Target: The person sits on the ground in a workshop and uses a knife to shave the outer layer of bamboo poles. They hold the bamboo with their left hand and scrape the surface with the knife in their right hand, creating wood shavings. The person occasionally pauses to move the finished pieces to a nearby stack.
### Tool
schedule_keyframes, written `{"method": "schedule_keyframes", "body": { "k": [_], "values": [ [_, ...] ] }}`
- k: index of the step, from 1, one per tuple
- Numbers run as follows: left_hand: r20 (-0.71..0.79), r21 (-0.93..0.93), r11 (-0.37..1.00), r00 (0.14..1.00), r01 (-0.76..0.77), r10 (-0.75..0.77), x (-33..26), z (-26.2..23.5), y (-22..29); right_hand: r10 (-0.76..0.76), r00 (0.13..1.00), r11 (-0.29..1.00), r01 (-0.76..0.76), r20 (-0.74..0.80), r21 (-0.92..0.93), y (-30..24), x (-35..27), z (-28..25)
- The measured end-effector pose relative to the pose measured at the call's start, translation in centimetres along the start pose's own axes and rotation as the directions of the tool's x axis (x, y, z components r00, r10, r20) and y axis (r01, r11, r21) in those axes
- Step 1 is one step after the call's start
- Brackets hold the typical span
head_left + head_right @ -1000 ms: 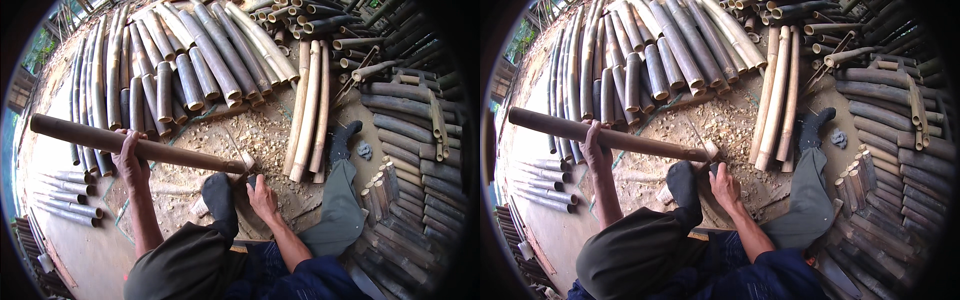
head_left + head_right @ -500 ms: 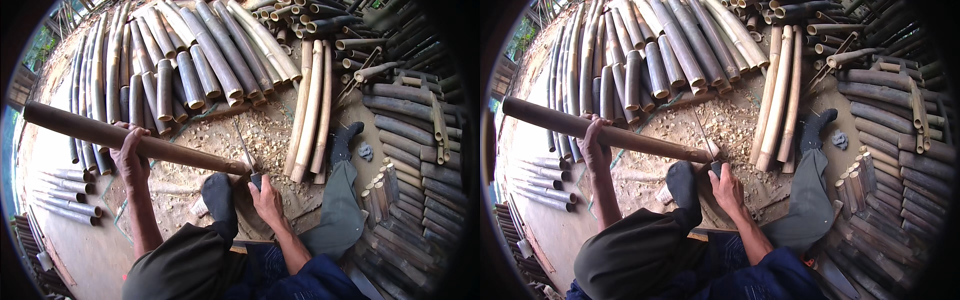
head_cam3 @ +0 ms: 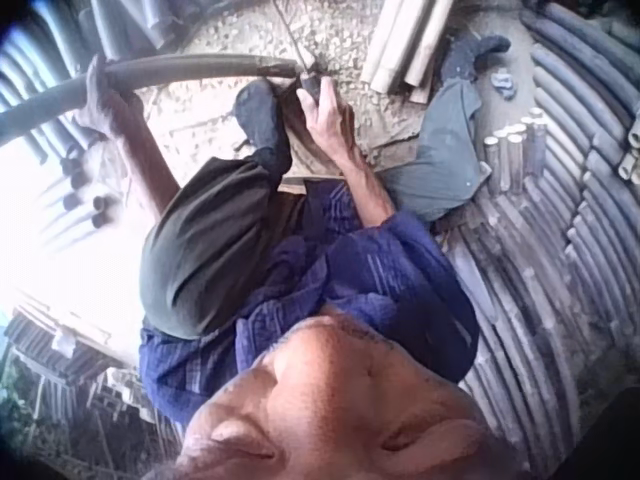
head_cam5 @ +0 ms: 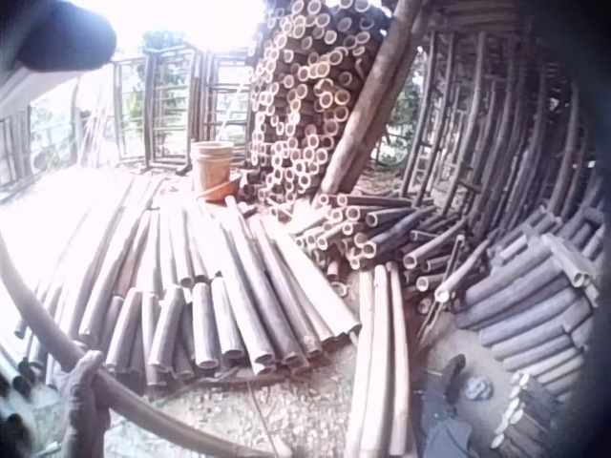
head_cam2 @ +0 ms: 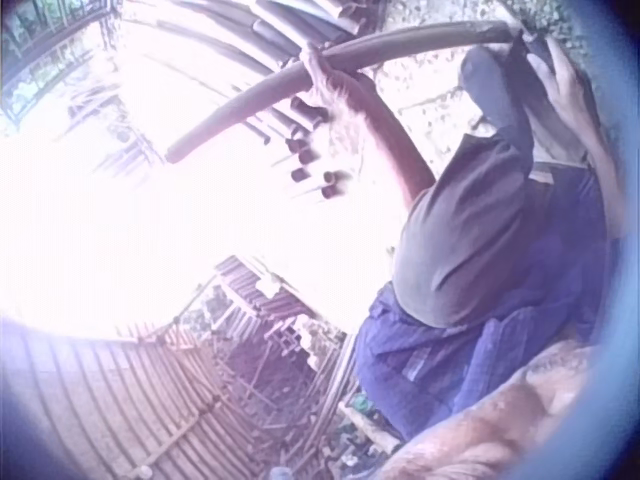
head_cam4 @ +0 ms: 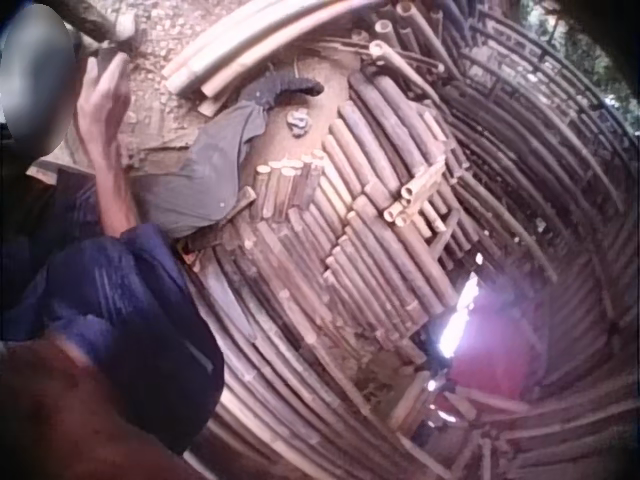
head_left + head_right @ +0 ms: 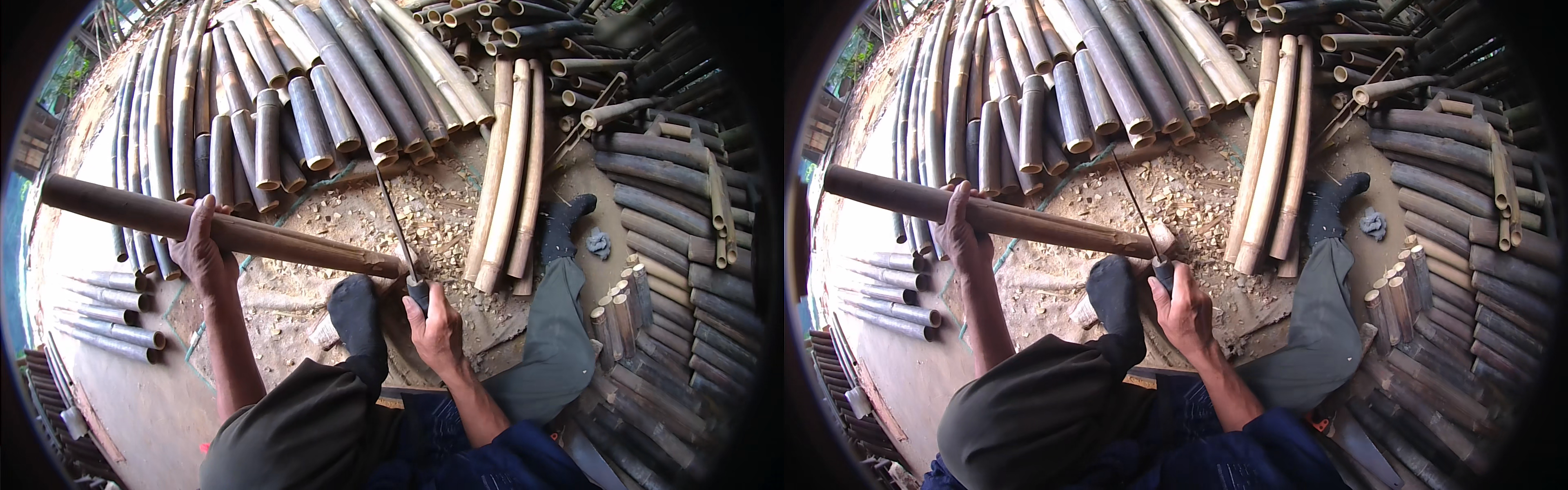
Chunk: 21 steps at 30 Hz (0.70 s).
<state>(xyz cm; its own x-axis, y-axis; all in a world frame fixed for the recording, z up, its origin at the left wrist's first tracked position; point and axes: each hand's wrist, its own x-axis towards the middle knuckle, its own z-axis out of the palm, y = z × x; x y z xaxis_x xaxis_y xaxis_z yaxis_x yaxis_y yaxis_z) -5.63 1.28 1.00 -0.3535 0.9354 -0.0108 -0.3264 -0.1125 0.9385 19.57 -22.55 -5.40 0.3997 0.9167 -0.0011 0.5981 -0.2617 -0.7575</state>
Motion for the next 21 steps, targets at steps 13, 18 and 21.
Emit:
{"method": "schedule_keyframes", "body": {
  "k": [13,18,21],
  "values": [
    [0.324,-0.061,0.998,0.946,-0.004,0.023,-0.4,0.9,1.4,0.063,0.996,0.998,-0.060,0.070,-0.035,0.7,0.2,0.4],
    [0.081,-0.119,0.983,0.988,0.140,-0.131,-0.5,1.2,1.4,0.253,0.949,0.963,-0.230,0.187,-0.139,6.1,0.4,2.8],
    [-0.135,0.007,1.000,0.991,-0.023,0.024,-0.3,-0.2,0.9,0.135,0.983,0.990,-0.129,0.123,-0.057,1.5,0.6,0.8]
  ]
}}
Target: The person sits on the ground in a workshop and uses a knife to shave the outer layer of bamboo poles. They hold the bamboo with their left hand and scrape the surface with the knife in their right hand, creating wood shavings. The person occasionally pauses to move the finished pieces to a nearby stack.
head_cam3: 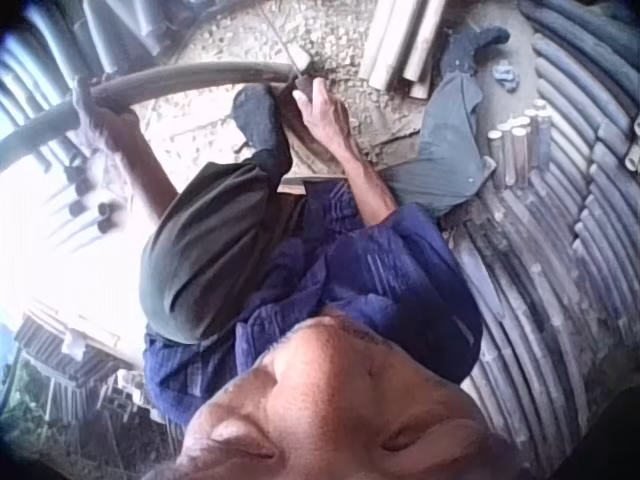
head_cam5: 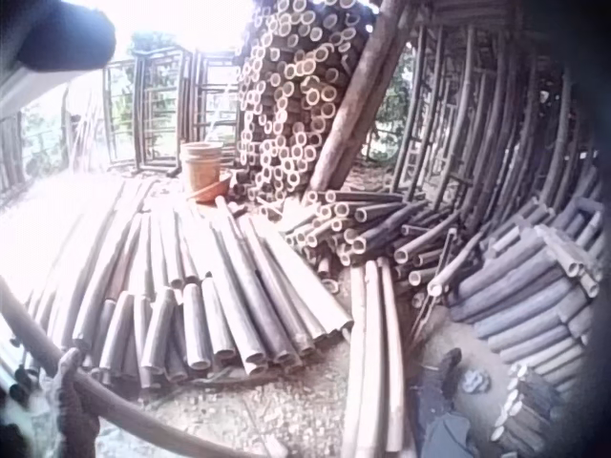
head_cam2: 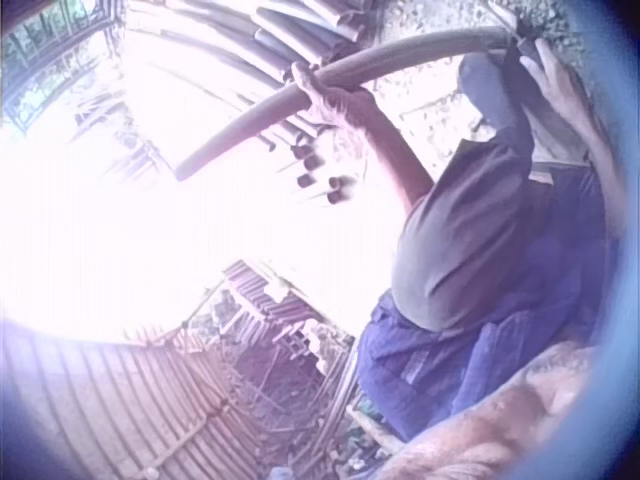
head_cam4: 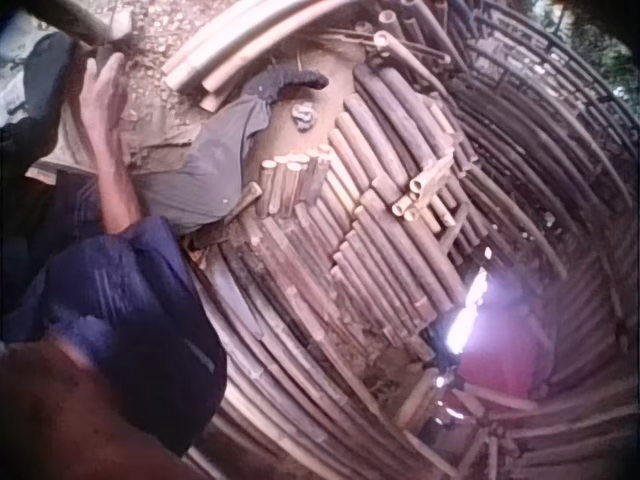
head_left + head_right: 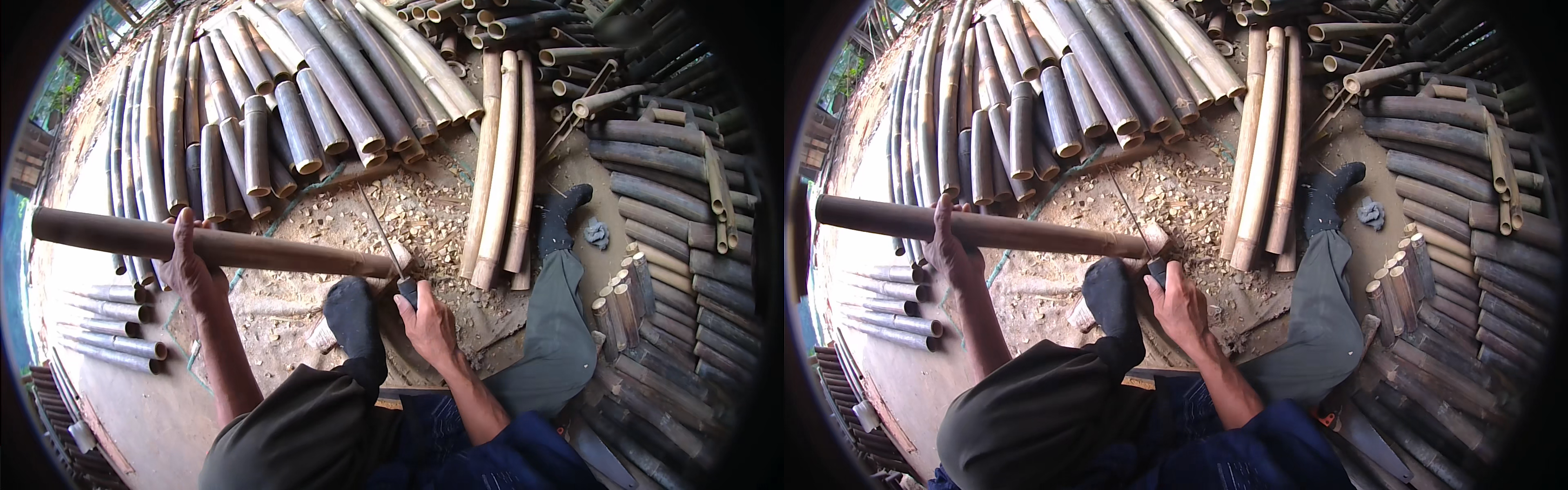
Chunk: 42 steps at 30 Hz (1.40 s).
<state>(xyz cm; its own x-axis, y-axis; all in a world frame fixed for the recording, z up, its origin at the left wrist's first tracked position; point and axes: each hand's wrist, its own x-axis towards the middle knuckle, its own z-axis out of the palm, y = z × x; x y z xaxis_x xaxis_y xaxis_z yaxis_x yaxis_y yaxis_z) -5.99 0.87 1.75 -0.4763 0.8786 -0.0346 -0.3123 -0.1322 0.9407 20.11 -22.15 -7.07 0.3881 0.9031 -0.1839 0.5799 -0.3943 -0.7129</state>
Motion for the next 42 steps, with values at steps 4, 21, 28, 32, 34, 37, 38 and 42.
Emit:
{"method": "schedule_keyframes", "body": {
  "k": [4,21,28,32,34,37,38,42],
  "values": [
    [0.097,0.042,0.999,0.995,-0.010,0.006,0.2,0.5,-0.5,-0.202,0.955,0.969,0.227,-0.217,0.098,-0.9,-0.6,-0.5],
    [0.206,-0.129,0.974,0.965,0.189,-0.160,0.3,0.0,0.5,0.110,0.990,0.991,-0.103,0.086,-0.081,3.3,0.6,1.4],
    [0.072,0.032,0.998,0.996,-0.046,0.044,0.5,0.0,-0.6,-0.205,0.958,0.965,0.233,-0.202,0.124,-0.9,-0.6,-0.7],
    [0.103,0.022,0.999,0.994,-0.029,0.027,-0.2,1.6,0.4,0.079,0.995,0.982,-0.067,0.062,-0.177,4.1,0.8,2.1],
    [0.176,0.029,0.999,0.984,-0.042,0.036,0.0,0.7,0.3,0.075,0.996,0.995,-0.072,0.047,-0.069,3.1,0.2,1.3],
    [0.274,0.022,1.000,0.962,0.008,-0.013,0.4,-0.8,0.6,-0.125,0.988,0.985,0.134,-0.087,0.109,-0.7,-0.3,-0.9],
    [0.312,-0.004,1.000,0.950,0.010,-0.008,0.7,-0.9,0.5,-0.134,0.984,0.982,0.148,-0.119,0.117,-0.4,-0.6,-0.6],
    [0.307,-0.001,1.000,0.951,0.027,-0.026,-0.5,0.3,0.9,0.153,0.987,0.962,-0.136,0.053,-0.239,5.0,-0.2,3.5]
  ]
}}
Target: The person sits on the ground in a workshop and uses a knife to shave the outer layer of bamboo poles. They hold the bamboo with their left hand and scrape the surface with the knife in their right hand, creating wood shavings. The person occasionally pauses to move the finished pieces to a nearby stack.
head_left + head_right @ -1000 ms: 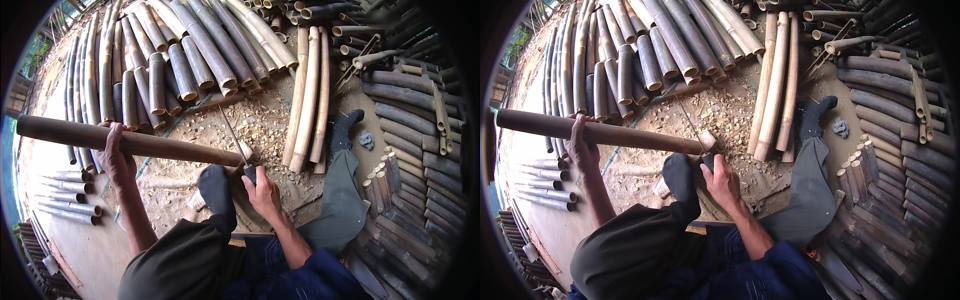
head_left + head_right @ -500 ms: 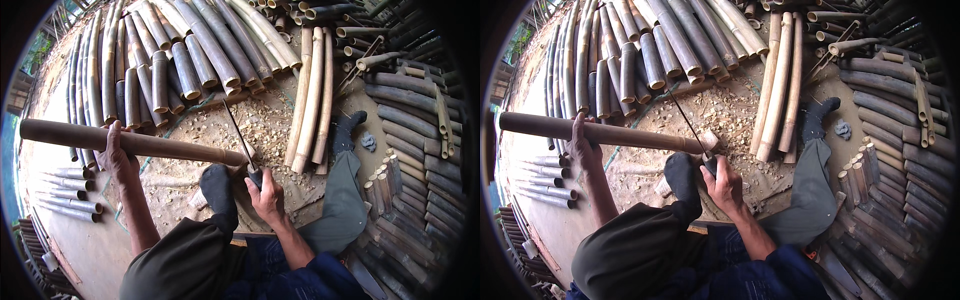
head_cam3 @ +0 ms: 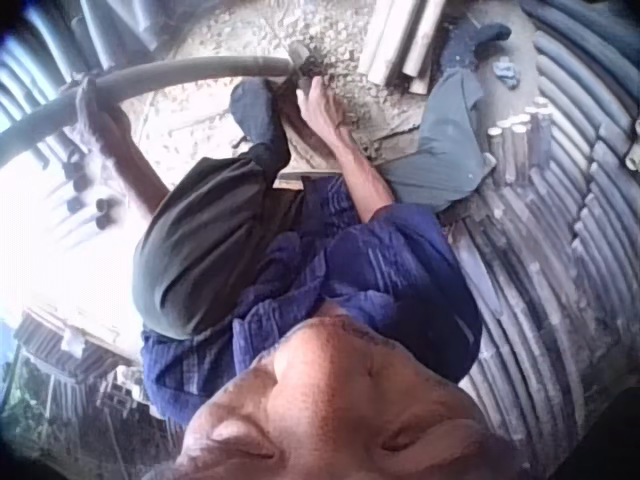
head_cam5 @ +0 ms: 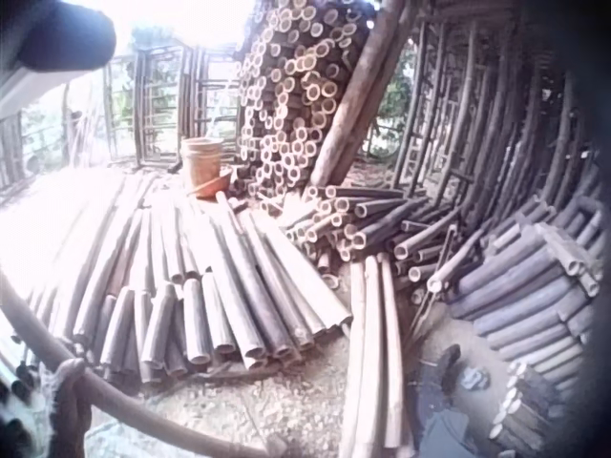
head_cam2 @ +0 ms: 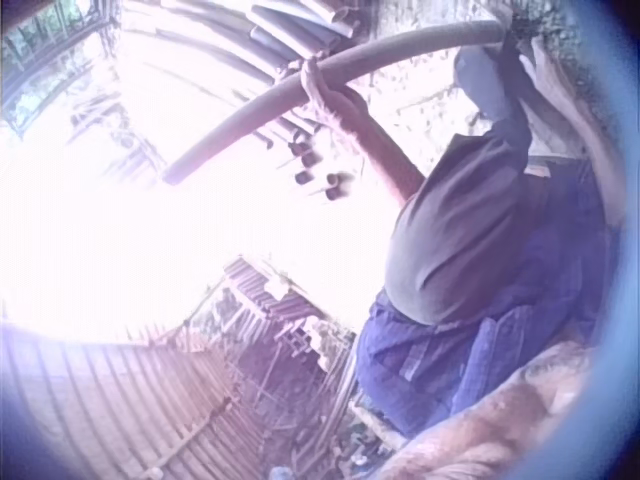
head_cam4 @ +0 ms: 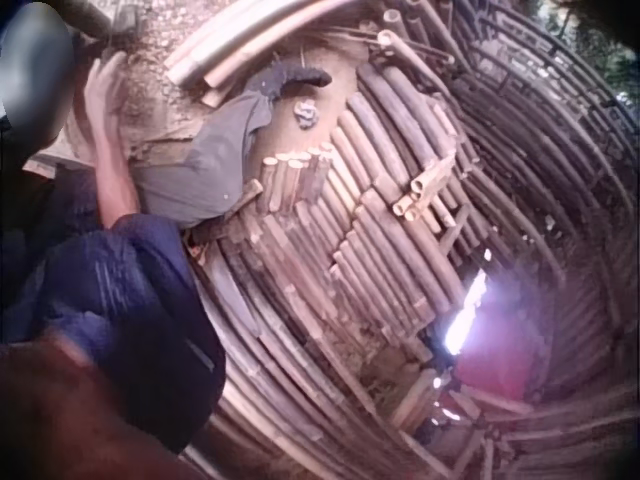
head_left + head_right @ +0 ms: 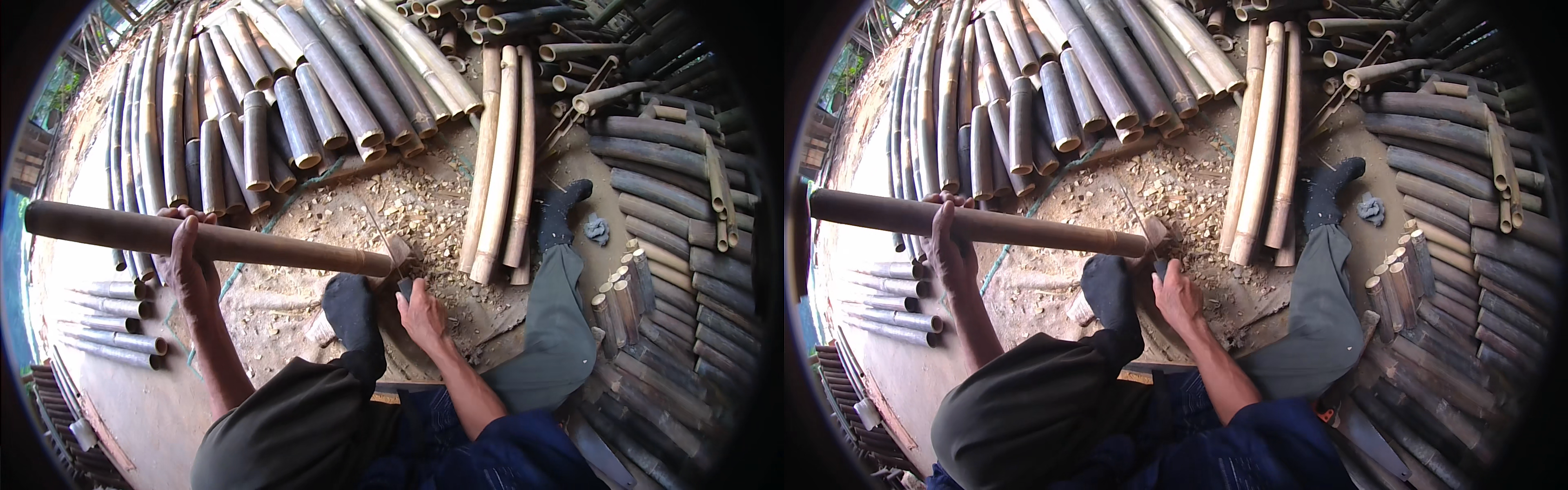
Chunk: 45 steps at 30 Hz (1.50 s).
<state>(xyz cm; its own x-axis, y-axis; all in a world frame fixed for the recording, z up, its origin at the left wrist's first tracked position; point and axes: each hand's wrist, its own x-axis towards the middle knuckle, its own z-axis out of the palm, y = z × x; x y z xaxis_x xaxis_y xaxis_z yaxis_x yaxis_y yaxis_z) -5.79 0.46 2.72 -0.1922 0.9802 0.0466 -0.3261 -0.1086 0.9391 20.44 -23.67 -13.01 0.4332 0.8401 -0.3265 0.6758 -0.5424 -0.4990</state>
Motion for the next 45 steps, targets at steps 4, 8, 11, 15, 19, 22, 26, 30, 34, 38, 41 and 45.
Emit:
{"method": "schedule_keyframes", "body": {
  "k": [4,8,11,15,19,22,26,30,34,38,41,45],
  "values": [
    [-0.187,-0.154,0.986,0.978,0.059,-0.088,-0.3,-0.9,0.0,-0.096,0.995,0.978,0.093,0.010,0.186,-2.7,-0.6,-3.7],
    [-0.149,-0.012,1.000,0.988,-0.027,0.025,0.2,-0.4,-0.8,-0.243,0.941,0.897,0.310,-0.235,0.315,-5.5,-1.5,-6.5],
    [-0.082,-0.021,1.000,0.997,-0.013,0.011,0.5,-0.6,-0.9,-0.161,0.981,0.973,0.176,-0.106,0.148,-2.9,-0.4,-3.0],
    [0.020,-0.047,0.999,1.000,-0.015,0.016,1.6,-0.3,-0.5,-0.033,0.999,0.996,0.031,0.023,0.085,-1.2,1.1,-2.9],
    [0.116,-0.046,0.998,0.993,0.034,-0.029,1.2,-1.8,-0.5,-0.166,0.978,0.940,0.197,-0.129,0.278,-5.7,-1.3,-7.4],
    [0.182,-0.078,0.996,0.983,0.040,-0.025,1.5,-1.9,-0.7,-0.244,0.911,0.883,0.351,-0.333,0.313,-5.3,-1.2,-6.4],
    [0.184,-0.066,0.998,0.983,0.022,-0.009,1.7,-0.3,-0.4,-0.046,0.999,0.998,0.046,-0.005,0.034,-0.5,0.9,-0.9],
    [-0.101,-0.102,0.993,0.993,0.051,-0.062,0.9,-0.5,-0.5,-0.122,0.992,0.968,0.123,-0.018,0.219,-3.7,0.0,-5.2],
    [-0.185,-0.012,1.000,0.983,-0.019,0.016,1.1,-1.3,-2.3,-0.212,0.953,0.913,0.272,-0.215,0.305,-5.0,-1.3,-6.4],
    [-0.160,-0.012,1.000,0.987,-0.017,0.015,0.3,0.3,-1.4,0.018,0.999,0.999,-0.017,0.049,-0.039,-1.7,0.5,-1.6],
    [-0.052,-0.046,0.998,0.998,-0.048,0.045,0.9,0.0,-0.9,-0.058,0.996,0.995,0.052,0.071,0.083,-1.7,0.4,-3.3],
    [0.053,-0.055,0.998,0.998,0.023,-0.020,0.1,-1.8,-0.7,-0.208,0.968,0.916,0.244,-0.142,0.317,-5.3,-1.3,-7.2]
  ]
}}
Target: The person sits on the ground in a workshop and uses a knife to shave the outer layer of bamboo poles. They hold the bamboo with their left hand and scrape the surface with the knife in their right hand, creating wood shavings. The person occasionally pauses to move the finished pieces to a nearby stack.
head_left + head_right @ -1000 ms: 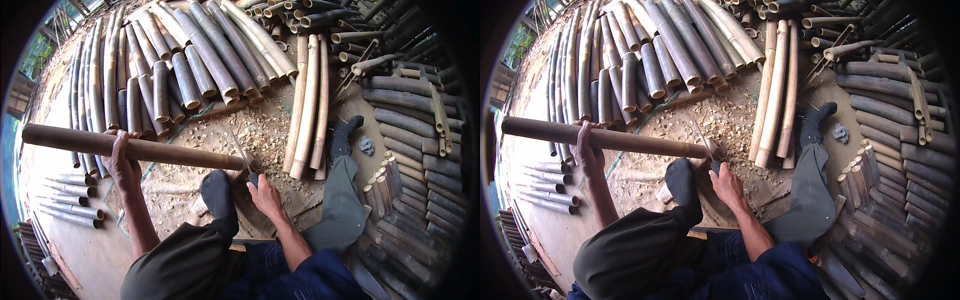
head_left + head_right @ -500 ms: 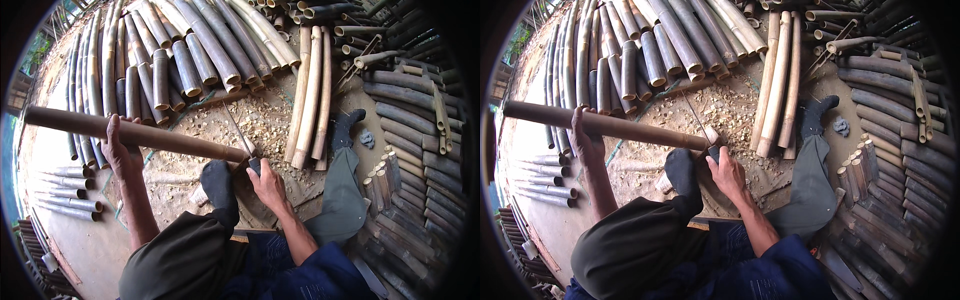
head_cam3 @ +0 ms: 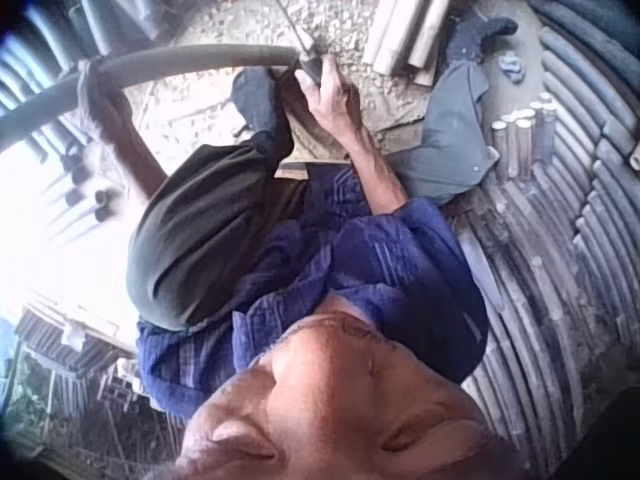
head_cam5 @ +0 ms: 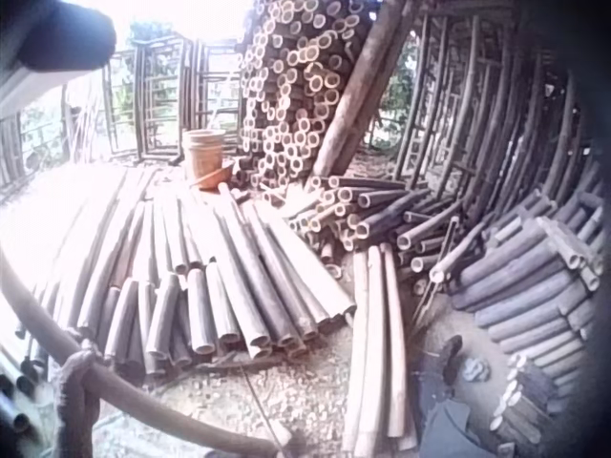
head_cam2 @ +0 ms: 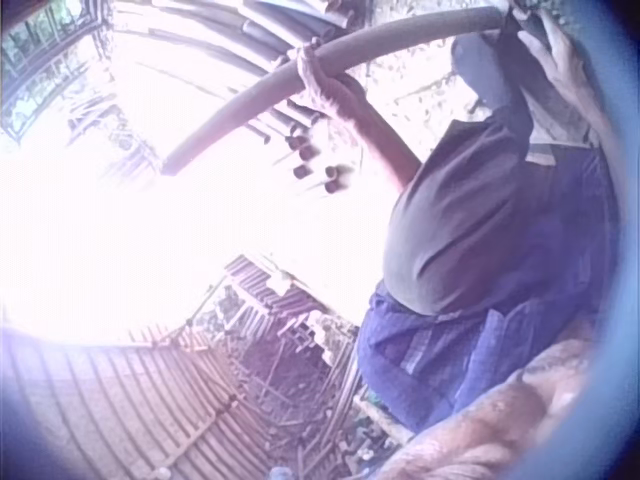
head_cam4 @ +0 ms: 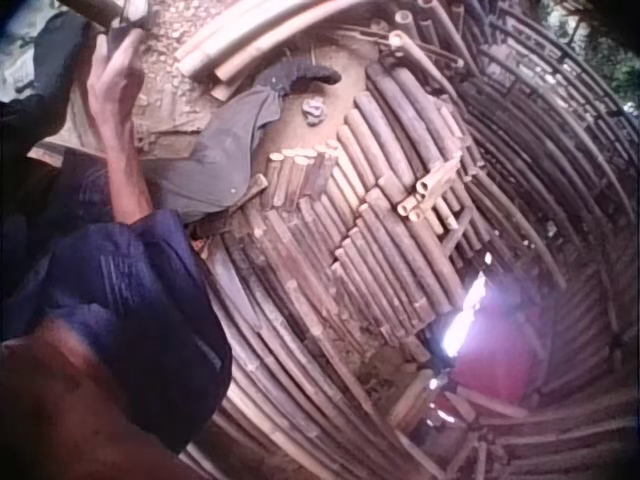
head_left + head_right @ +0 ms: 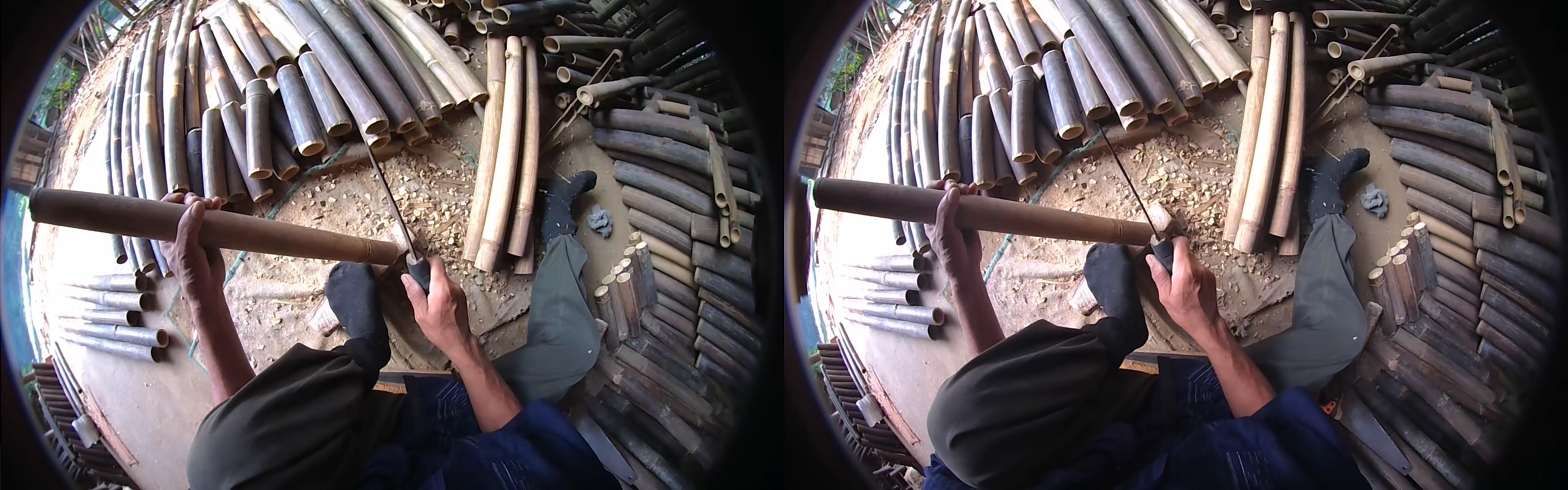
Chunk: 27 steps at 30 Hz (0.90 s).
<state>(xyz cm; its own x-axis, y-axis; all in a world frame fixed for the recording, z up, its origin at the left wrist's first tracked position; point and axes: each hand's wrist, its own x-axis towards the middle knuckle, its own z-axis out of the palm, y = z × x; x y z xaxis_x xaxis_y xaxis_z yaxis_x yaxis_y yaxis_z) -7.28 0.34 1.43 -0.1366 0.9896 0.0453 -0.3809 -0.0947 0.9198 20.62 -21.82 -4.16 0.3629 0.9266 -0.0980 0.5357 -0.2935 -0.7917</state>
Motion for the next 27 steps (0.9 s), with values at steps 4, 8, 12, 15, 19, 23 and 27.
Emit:
{"method": "schedule_keyframes", "body": {
  "k": [4,8,12,15,19,23,27],
  "values": [
    [0.129,-0.051,0.999,0.992,0.014,-0.007,-0.1,0.2,0.5,0.164,0.986,0.974,-0.158,0.025,-0.161,5.8,-0.9,3.7],
    [0.246,-0.085,0.996,0.969,0.022,0.000,0.1,-0.8,0.6,0.188,0.978,0.968,-0.168,0.095,-0.185,4.9,0.2,2.3],
    [0.341,-0.075,0.996,0.940,0.056,-0.027,-0.3,-1.2,1.2,0.011,1.000,1.000,-0.011,-0.024,0.006,2.2,-1.3,1.4],
    [0.393,-0.047,0.997,0.919,0.058,-0.035,-0.3,0.0,1.9,0.244,0.968,0.921,-0.210,0.064,-0.328,6.7,-1.3,4.1],
    [0.387,-0.019,0.997,0.920,0.079,-0.066,-0.6,-1.7,1.8,0.269,0.956,0.959,-0.254,0.115,-0.123,4.5,-0.2,1.2],
    [0.374,-0.036,0.996,0.926,0.076,-0.057,-0.4,-0.9,1.7,0.164,0.986,0.986,-0.164,0.013,0.002,3.4,-0.9,1.4],
    [0.338,-0.020,0.998,0.939,0.068,-0.057,-0.1,0.2,1.1,0.245,0.960,0.941,-0.202,0.134,-0.273,9.3,-0.9,4.8]
  ]
}}
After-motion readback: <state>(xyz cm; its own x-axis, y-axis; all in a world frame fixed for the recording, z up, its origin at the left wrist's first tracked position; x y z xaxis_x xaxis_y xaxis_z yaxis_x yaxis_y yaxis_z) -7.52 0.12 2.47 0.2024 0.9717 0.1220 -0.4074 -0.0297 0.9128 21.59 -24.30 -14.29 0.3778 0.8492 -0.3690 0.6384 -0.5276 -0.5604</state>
